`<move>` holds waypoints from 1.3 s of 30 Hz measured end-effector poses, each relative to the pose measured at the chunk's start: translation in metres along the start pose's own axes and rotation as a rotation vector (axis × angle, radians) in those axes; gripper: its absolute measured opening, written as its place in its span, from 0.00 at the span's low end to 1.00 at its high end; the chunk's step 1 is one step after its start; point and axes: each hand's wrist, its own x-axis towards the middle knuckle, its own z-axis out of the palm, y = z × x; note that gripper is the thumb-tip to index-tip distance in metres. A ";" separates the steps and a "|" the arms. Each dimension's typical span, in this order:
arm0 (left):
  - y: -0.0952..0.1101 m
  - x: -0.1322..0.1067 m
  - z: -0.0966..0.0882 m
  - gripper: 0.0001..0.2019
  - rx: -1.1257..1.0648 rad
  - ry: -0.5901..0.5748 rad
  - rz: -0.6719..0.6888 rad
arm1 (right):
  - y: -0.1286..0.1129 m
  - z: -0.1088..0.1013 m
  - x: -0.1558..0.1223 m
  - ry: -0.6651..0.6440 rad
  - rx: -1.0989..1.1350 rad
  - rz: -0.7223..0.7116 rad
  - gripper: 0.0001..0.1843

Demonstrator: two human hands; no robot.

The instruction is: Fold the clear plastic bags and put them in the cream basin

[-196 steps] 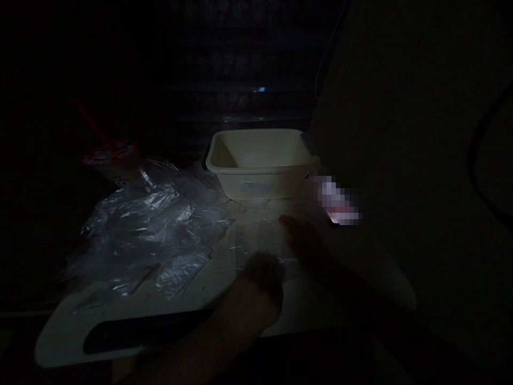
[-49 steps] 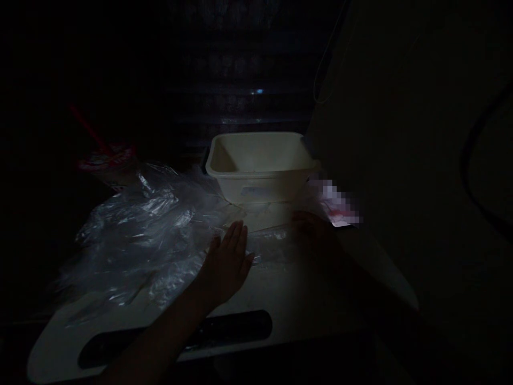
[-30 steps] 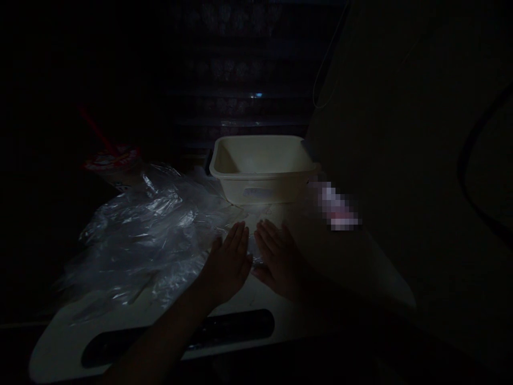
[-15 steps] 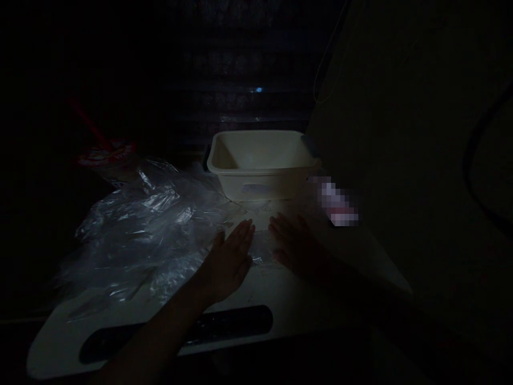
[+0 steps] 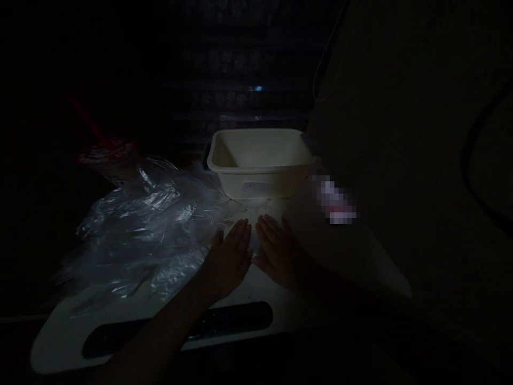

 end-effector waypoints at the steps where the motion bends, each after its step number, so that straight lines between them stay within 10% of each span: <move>1: 0.000 0.000 0.000 0.23 0.003 -0.006 0.000 | -0.001 0.000 0.000 0.000 0.000 -0.005 0.30; 39: 0.002 -0.002 0.003 0.24 0.048 0.008 -0.028 | 0.039 0.011 -0.027 0.019 -0.169 0.103 0.28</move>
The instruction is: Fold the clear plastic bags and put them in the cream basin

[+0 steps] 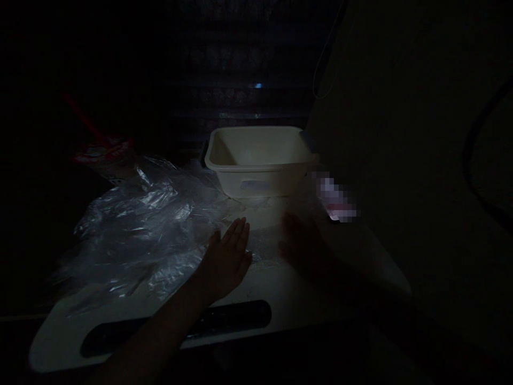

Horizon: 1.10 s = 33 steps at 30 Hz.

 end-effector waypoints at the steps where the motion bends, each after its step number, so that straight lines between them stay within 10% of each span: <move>1: 0.000 0.000 0.000 0.24 0.001 -0.001 0.001 | 0.002 0.001 -0.001 -0.008 -0.004 0.007 0.28; 14: 0.000 0.000 0.000 0.24 -0.002 -0.001 0.003 | 0.012 0.000 -0.002 -0.025 -0.045 0.085 0.28; 33: 0.000 0.000 0.001 0.24 -0.019 0.008 0.010 | -0.028 -0.010 0.021 -0.096 0.237 -0.202 0.33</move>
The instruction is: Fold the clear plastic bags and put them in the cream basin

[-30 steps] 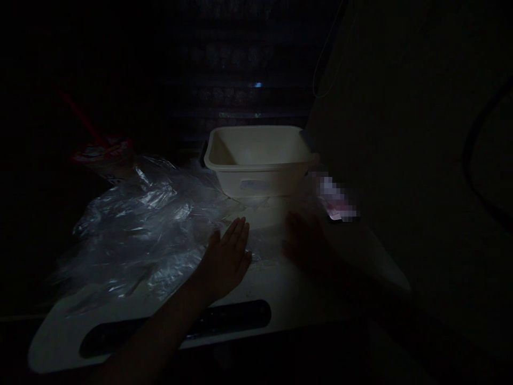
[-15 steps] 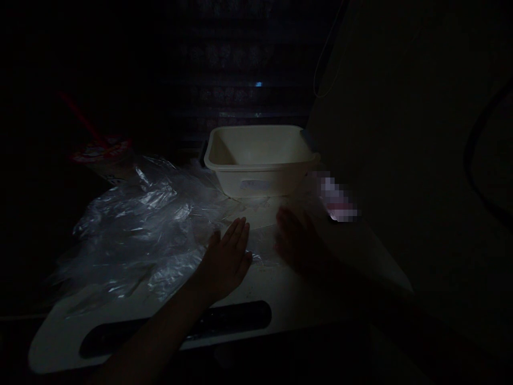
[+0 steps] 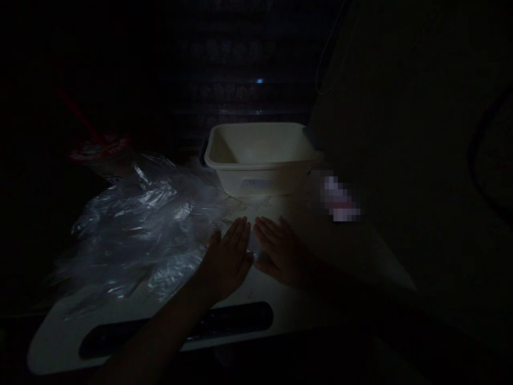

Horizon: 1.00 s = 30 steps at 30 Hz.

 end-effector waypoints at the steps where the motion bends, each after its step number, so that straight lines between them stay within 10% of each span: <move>1: 0.000 0.000 0.000 0.24 -0.002 0.007 0.000 | 0.000 0.000 0.000 0.000 0.001 0.000 0.33; 30: 0.010 0.008 -0.002 0.22 0.004 0.012 0.012 | -0.002 0.002 0.002 0.006 0.006 0.012 0.37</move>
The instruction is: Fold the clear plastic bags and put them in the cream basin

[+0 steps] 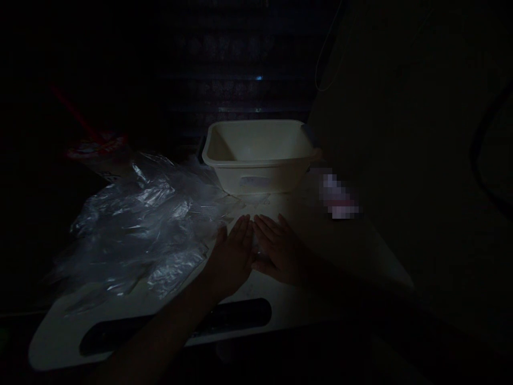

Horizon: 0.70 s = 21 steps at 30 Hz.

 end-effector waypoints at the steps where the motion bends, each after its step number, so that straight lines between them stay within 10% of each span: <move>1: 0.000 0.000 0.001 0.22 0.005 -0.003 -0.004 | 0.000 0.000 0.000 0.002 0.001 0.000 0.37; 21: 0.002 -0.002 0.001 0.23 0.035 -0.013 -0.031 | 0.005 -0.004 -0.004 0.003 -0.057 0.030 0.32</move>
